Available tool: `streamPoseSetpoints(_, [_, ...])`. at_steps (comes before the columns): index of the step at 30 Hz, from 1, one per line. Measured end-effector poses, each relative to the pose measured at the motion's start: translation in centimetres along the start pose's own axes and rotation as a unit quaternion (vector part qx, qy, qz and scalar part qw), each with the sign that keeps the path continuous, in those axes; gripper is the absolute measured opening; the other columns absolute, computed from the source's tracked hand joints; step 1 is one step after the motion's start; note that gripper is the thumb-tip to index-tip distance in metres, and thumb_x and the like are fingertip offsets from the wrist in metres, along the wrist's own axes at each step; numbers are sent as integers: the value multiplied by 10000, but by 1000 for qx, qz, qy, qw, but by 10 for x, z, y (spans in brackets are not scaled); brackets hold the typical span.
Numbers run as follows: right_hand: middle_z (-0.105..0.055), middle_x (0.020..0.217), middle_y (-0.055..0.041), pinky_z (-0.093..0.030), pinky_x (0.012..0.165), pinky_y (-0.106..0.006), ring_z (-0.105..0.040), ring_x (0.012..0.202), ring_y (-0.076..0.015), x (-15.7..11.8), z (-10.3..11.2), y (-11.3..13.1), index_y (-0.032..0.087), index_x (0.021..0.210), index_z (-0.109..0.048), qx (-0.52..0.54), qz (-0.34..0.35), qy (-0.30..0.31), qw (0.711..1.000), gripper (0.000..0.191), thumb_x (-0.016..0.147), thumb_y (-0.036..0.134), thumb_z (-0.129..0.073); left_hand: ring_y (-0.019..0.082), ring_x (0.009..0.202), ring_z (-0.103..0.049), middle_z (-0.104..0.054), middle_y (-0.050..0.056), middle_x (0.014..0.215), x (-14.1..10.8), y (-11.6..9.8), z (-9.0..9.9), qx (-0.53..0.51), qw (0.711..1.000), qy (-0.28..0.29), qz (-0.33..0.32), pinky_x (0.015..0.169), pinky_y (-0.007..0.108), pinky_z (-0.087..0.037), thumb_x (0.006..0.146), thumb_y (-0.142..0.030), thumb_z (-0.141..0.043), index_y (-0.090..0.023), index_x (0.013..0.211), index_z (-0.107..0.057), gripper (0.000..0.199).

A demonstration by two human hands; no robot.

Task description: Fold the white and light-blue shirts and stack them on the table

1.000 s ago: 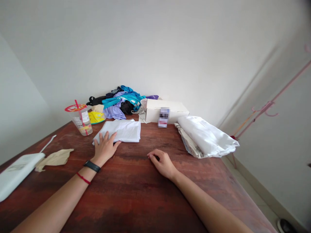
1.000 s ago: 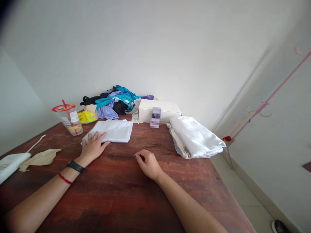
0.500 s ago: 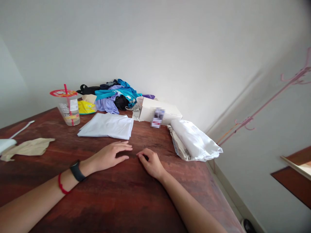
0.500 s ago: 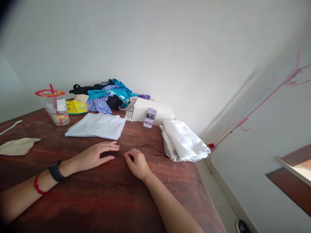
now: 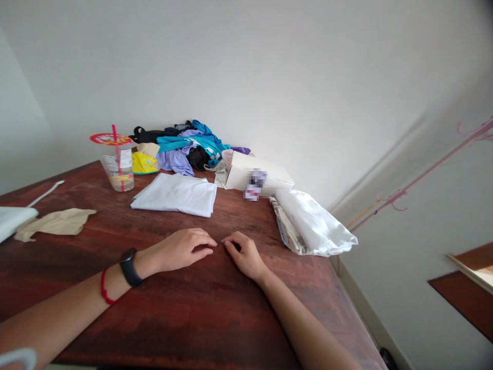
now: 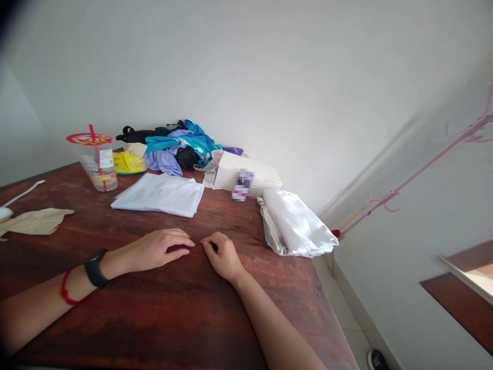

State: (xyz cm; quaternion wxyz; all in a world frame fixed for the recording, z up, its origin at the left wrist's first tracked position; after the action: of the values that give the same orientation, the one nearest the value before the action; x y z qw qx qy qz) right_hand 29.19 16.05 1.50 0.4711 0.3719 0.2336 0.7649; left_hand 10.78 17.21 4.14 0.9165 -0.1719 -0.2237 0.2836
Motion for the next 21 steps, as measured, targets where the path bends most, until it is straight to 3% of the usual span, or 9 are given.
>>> streamPoseSetpoints(6, [-739, 934, -39, -507, 860, -306, -677, 904, -184, 0, 0, 1, 224, 932, -754, 1, 1, 3, 1000, 165, 975, 211, -596, 231, 1155, -670, -725, 51, 1249, -1, 11, -6, 29, 999, 5, 21, 1042, 340, -478, 1011, -355, -568, -253, 1238, -733, 299])
streamPoseSetpoints(12, [-737, 942, -41, -506, 879, -306, -676, 919, -181, 0, 0, 3, 221, 913, -756, 3, 8, 5, 1000, 177, 976, 195, -592, 301, 1342, -559, -585, 110, 1481, -5, 50, 1, 131, 982, -62, 118, 1141, 436, -416, 1000, -428, -548, -220, 1497, -526, 539])
streamPoseSetpoints(17, [-731, 944, -46, -505, 889, -321, -667, 919, -187, 0, -1, 5, 220, 917, -760, -3, 13, 12, 1000, 178, 976, 186, -596, 307, 1355, -564, -589, 153, 1480, -7, 77, 10, 158, 966, -93, 180, 1151, 448, -410, 1013, -489, -460, -162, 1537, -446, 619])
streamPoseSetpoints(21, [-725, 954, -52, -503, 903, -335, -662, 927, -192, -1, -1, 6, 217, 916, -760, -8, 13, 16, 1000, 178, 978, 188, -596, 310, 1417, -507, -525, 163, 1543, -4, 96, 9, 145, 969, -93, 179, 1192, 452, -369, 988, -493, -449, -124, 1527, -457, 653])
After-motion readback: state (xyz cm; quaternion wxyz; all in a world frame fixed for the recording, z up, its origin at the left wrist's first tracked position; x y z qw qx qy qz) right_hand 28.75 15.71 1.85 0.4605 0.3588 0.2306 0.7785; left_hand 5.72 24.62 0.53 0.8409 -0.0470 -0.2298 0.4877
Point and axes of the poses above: each hand's wrist, its own x-axis towards the middle knuckle, its own z-axis out of the back of the hand, y = z × x, the point moved 6 cm from there along x, towards the middle knuckle
